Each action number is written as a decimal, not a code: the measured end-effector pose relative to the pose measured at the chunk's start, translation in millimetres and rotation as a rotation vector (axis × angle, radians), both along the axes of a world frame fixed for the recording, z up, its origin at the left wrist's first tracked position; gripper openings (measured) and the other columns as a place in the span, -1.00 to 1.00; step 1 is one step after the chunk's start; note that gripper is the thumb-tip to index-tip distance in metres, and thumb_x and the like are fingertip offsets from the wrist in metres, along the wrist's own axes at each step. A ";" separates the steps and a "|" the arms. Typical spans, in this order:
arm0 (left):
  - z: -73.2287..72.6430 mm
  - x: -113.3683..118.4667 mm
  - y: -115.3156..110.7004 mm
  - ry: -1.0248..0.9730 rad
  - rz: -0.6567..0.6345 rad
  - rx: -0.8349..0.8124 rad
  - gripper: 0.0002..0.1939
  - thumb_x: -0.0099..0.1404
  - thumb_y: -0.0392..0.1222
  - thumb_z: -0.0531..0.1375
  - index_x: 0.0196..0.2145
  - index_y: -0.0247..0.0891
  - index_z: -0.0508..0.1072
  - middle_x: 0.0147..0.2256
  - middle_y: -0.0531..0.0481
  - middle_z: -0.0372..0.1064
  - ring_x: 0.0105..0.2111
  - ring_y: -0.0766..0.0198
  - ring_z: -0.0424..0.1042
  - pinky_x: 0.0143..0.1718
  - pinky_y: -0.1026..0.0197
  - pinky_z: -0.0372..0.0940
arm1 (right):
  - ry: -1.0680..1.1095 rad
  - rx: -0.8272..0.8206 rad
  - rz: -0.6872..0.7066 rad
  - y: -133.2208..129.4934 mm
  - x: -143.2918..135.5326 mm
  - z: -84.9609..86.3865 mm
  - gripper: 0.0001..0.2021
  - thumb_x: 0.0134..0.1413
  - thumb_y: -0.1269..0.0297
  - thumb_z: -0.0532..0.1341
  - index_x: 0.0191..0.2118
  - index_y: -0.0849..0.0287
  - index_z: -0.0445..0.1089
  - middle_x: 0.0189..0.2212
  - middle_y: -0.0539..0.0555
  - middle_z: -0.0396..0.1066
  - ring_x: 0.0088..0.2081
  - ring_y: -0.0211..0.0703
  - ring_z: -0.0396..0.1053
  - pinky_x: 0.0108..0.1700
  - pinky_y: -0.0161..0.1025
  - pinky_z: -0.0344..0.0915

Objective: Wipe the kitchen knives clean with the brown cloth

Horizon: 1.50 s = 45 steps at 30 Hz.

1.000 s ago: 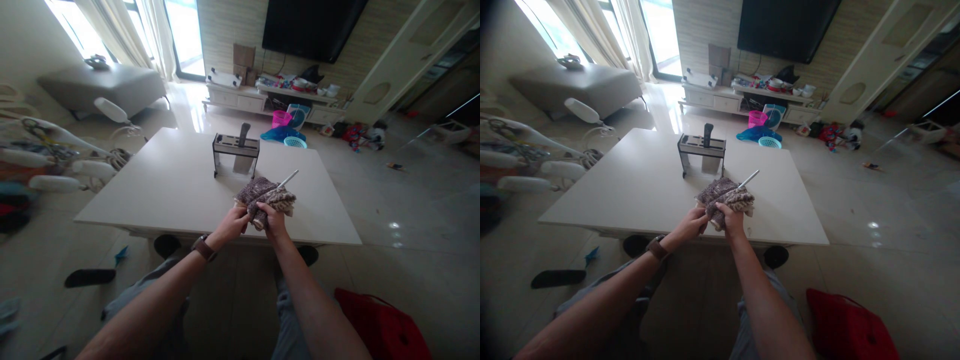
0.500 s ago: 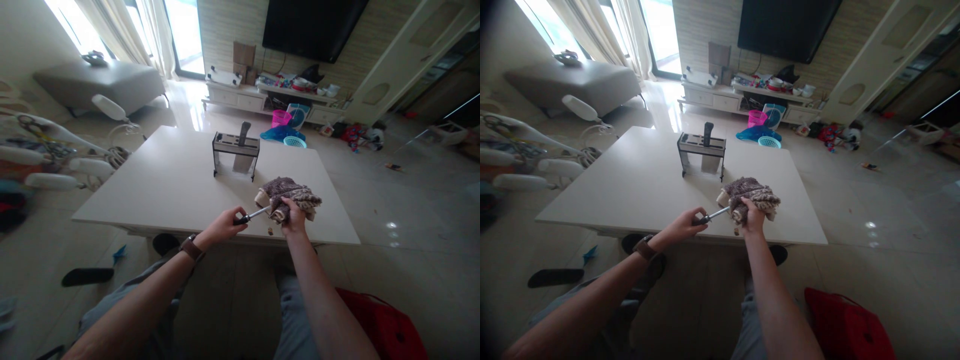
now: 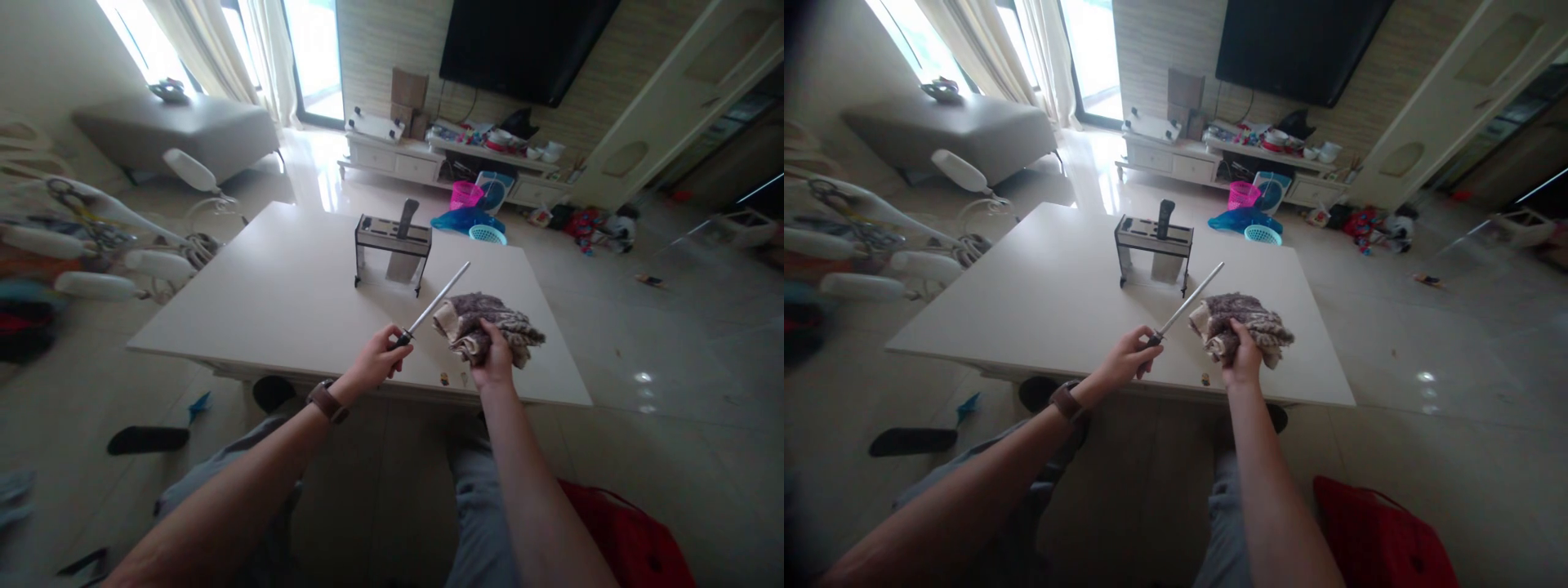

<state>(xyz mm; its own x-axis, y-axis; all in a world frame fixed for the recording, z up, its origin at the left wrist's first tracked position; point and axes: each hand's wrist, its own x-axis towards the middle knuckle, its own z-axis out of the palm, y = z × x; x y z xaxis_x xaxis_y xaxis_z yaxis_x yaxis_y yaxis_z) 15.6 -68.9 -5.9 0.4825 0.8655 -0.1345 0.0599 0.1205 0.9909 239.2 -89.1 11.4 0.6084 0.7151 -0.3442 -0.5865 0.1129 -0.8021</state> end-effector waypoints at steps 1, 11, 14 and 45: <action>0.0 5.1 0.0 -0.026 0.013 -0.001 -0.66 0.26 0.06 0.26 -0.25 -0.20 0.25 -0.64 0.20 0.30 -0.71 0.43 0.18 -0.69 0.38 0.06 | 0.005 0.016 0.042 -0.4 -11.4 -0.7 -0.76 -0.19 0.35 0.45 -0.33 0.20 0.48 -0.39 -0.03 0.60 -0.45 -0.24 0.53 -0.46 -0.35 0.52; 4.4 27.0 -9.3 0.000 -0.009 0.158 -0.83 0.28 -0.16 0.22 -0.30 -0.22 0.27 -0.52 0.13 0.35 -0.64 0.44 0.32 -0.63 0.38 0.22 | -0.096 -0.023 0.225 -4.7 -66.0 -11.6 -0.74 -0.35 0.33 0.49 -0.46 0.20 0.45 -0.56 -0.05 0.50 -0.59 -0.24 0.41 -0.65 -0.35 0.34; -1.3 23.7 -6.8 0.031 -0.045 0.198 -0.86 0.29 -0.18 0.21 -0.28 -0.24 0.30 -0.48 0.08 0.39 -0.57 0.38 0.41 -0.56 0.35 0.27 | -0.148 -0.004 0.126 -5.0 -64.4 -12.5 -0.76 -0.36 0.39 0.49 -0.47 0.19 0.46 -0.49 -0.03 0.55 -0.50 -0.21 0.48 -0.54 -0.34 0.45; 1.8 -1.7 3.2 0.346 0.073 0.367 -0.56 0.40 0.09 0.08 -0.43 -0.28 0.51 -0.58 0.06 0.30 -0.53 0.32 0.22 -0.44 0.24 0.03 | -0.070 0.066 0.032 1.1 -64.8 -10.9 -0.70 -0.29 0.31 0.50 -0.35 0.17 0.48 -0.33 -0.01 0.61 -0.28 -0.16 0.59 -0.30 -0.31 0.58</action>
<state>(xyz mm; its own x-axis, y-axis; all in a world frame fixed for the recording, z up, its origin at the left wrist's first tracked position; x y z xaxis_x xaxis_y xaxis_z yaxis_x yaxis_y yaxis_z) 13.9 -65.7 -4.2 0.3997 0.9156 0.0436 0.3962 -0.2154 0.8925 174.3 -88.1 0.5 0.6058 0.7543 -0.2532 -0.5335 0.1490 -0.8325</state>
